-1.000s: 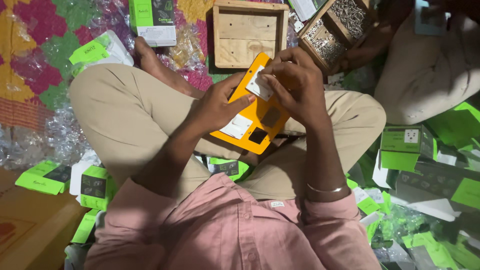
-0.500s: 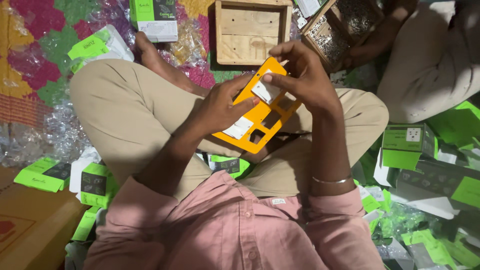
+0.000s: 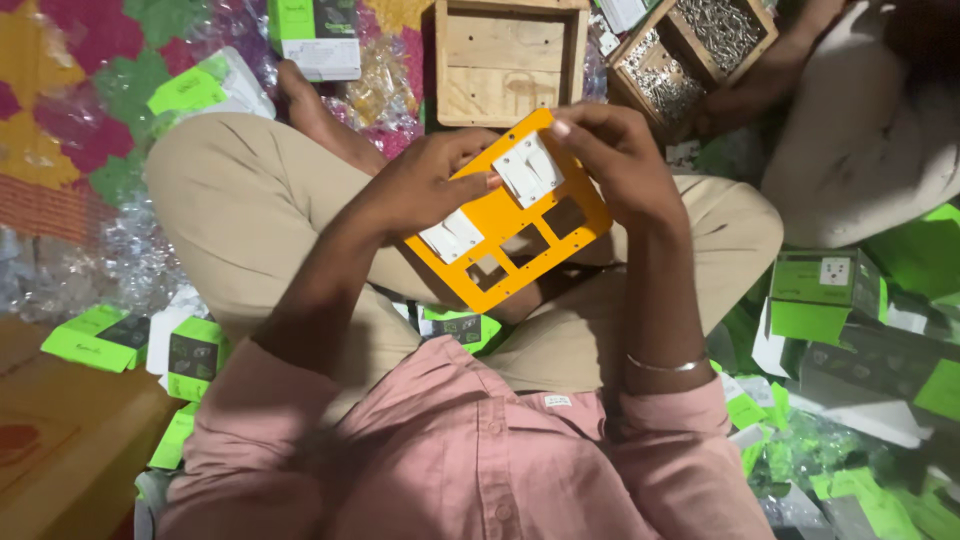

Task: The person sits cross-legged on the floor and attaches white switch and socket modules to a colored wooden board, picking small screws from a wooden box and threading them by hand to fasten the modules into the board cutouts, working on the board resting on their lap.

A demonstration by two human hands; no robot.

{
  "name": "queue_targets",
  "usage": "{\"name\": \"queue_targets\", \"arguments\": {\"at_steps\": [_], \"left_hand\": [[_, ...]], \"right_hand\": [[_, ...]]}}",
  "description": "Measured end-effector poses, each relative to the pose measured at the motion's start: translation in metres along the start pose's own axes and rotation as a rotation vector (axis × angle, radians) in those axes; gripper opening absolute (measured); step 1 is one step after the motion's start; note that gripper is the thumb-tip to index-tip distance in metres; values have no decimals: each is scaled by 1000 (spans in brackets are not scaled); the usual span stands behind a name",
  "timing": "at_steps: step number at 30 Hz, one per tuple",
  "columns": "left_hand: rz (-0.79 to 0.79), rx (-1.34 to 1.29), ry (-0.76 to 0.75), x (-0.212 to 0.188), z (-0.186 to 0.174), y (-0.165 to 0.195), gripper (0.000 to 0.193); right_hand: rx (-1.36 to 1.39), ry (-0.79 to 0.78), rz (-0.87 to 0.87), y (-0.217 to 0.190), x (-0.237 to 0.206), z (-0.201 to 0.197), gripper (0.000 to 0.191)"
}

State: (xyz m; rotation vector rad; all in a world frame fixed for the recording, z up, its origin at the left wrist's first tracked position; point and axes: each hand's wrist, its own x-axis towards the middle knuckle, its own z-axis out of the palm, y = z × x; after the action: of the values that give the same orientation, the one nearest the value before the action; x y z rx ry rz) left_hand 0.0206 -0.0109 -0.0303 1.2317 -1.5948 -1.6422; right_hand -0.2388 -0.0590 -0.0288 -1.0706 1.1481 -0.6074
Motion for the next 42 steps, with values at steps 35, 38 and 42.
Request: {"name": "queue_targets", "arguments": {"at_steps": [35,38,42], "left_hand": [[149,-388,576,24,78,45,58],[225,-770,546,25,75,36,55],[252,-949,615,27,64,24,44]], "right_hand": [[-344,528,-774,8,-28,60,28],[-569,539,-880,3,-28,64,37],[-720,428,-942,2,-28,72,45]]}}
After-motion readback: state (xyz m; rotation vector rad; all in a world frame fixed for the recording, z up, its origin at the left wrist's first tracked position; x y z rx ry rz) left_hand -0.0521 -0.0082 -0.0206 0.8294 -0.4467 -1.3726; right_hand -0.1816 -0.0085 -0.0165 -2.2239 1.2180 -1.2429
